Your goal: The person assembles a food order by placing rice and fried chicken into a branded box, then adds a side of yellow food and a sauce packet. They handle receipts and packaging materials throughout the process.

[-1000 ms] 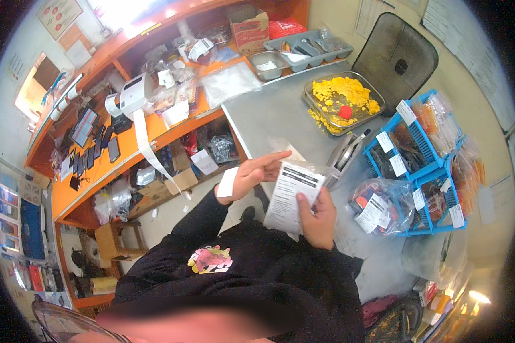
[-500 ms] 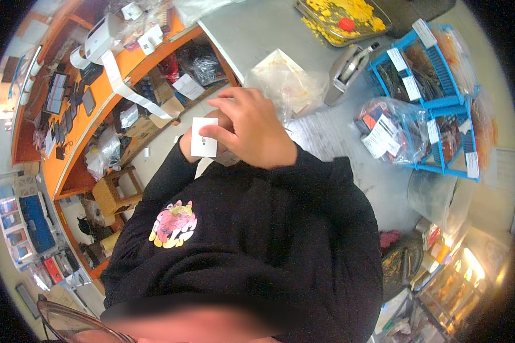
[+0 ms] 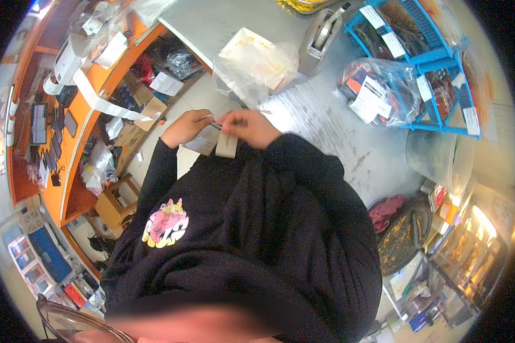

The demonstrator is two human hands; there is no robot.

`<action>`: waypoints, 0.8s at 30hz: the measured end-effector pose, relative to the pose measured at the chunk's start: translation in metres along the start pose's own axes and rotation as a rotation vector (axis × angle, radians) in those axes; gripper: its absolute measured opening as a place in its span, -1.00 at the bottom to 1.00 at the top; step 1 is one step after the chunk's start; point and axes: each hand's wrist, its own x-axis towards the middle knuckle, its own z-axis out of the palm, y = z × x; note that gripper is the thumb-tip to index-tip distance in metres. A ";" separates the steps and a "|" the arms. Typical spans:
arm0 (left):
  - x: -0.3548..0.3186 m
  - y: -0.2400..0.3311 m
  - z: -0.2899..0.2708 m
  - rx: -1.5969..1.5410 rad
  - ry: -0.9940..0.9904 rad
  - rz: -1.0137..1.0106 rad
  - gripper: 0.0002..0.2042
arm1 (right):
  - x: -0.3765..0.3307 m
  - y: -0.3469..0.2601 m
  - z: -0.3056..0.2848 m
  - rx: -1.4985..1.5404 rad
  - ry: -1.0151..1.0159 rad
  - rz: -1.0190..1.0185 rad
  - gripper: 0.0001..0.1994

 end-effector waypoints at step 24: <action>0.156 0.029 -0.012 -0.275 0.180 0.189 -0.76 | 0.044 0.025 -0.048 0.024 1.025 -0.176 -0.71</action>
